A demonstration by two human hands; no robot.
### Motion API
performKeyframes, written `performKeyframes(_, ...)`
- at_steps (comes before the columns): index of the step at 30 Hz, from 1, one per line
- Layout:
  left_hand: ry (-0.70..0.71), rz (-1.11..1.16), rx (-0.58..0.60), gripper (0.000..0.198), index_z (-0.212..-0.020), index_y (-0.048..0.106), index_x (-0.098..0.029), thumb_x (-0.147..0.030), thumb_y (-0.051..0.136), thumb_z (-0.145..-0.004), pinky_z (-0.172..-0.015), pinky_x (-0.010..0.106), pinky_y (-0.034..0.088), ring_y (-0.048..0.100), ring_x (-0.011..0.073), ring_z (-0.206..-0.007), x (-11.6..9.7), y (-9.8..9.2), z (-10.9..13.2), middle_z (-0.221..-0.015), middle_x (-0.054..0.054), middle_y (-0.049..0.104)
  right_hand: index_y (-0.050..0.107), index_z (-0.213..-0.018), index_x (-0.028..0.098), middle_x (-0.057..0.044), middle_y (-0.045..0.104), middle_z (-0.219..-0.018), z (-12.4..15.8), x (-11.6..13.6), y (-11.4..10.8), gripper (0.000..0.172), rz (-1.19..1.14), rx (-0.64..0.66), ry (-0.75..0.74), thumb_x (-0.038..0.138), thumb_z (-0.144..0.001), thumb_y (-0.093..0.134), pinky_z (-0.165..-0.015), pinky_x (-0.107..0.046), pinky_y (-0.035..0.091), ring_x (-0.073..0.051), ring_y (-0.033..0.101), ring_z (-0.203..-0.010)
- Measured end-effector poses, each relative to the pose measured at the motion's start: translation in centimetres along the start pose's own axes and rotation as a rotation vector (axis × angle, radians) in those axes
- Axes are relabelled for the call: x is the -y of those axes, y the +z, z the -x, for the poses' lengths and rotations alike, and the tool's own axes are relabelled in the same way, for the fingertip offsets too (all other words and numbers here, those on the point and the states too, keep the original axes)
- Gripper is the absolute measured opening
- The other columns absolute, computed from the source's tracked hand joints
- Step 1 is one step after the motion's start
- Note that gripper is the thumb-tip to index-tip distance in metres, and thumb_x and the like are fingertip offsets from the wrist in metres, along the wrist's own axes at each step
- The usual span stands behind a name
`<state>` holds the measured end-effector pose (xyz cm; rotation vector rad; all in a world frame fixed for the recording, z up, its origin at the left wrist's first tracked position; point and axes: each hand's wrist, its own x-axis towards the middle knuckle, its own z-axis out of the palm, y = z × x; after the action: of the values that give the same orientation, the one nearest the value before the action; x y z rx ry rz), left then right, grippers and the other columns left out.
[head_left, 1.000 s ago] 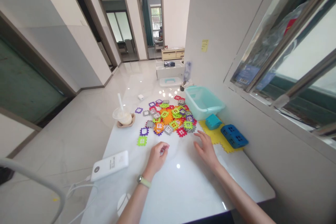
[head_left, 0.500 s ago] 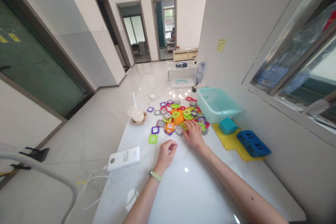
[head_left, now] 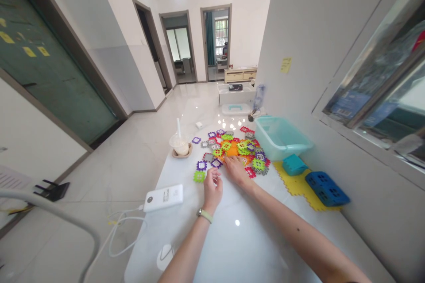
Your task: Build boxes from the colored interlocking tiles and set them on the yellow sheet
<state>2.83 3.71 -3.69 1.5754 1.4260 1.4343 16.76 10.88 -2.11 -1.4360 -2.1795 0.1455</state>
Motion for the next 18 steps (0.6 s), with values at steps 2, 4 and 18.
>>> performKeyframes(2,-0.018,0.022,0.020,0.030,-0.116,0.051,-0.017,-0.018,0.052,-0.087,-0.070,0.027,0.052,0.062,0.0170,-0.081,0.0,0.0,0.0,-0.095,0.007,0.062,0.065,-0.091,0.017,-0.014,0.068,-0.087,0.5,-0.4,-0.6,0.031,-0.017,-0.040,0.018,0.026,-0.102,0.037,-0.089,-0.044,0.038,-0.030,0.058,-0.089)
performKeyframes(4,-0.047,0.052,0.056,0.036,-0.126,0.046,-0.017,-0.024,0.050,-0.091,-0.062,0.024,0.052,0.062,0.0160,-0.078,-0.1,0.0,0.1,-0.102,0.009,0.063,0.064,-0.089,0.017,-0.013,0.066,-0.084,1.6,-0.5,-1.2,0.035,-0.044,-0.076,0.022,0.028,-0.103,0.033,-0.083,-0.041,0.041,-0.029,0.057,-0.084)
performKeyframes(18,-0.082,0.111,0.369,0.044,-0.129,0.056,-0.019,-0.042,0.058,-0.091,-0.069,0.025,0.053,0.063,0.0191,-0.085,-0.4,-1.0,-0.5,-0.098,0.006,0.067,0.064,-0.093,0.021,-0.005,0.066,-0.079,8.9,1.1,-2.0,0.027,-0.379,-0.001,-0.040,0.039,-0.099,0.045,-0.066,-0.028,0.046,-0.019,0.061,-0.071)
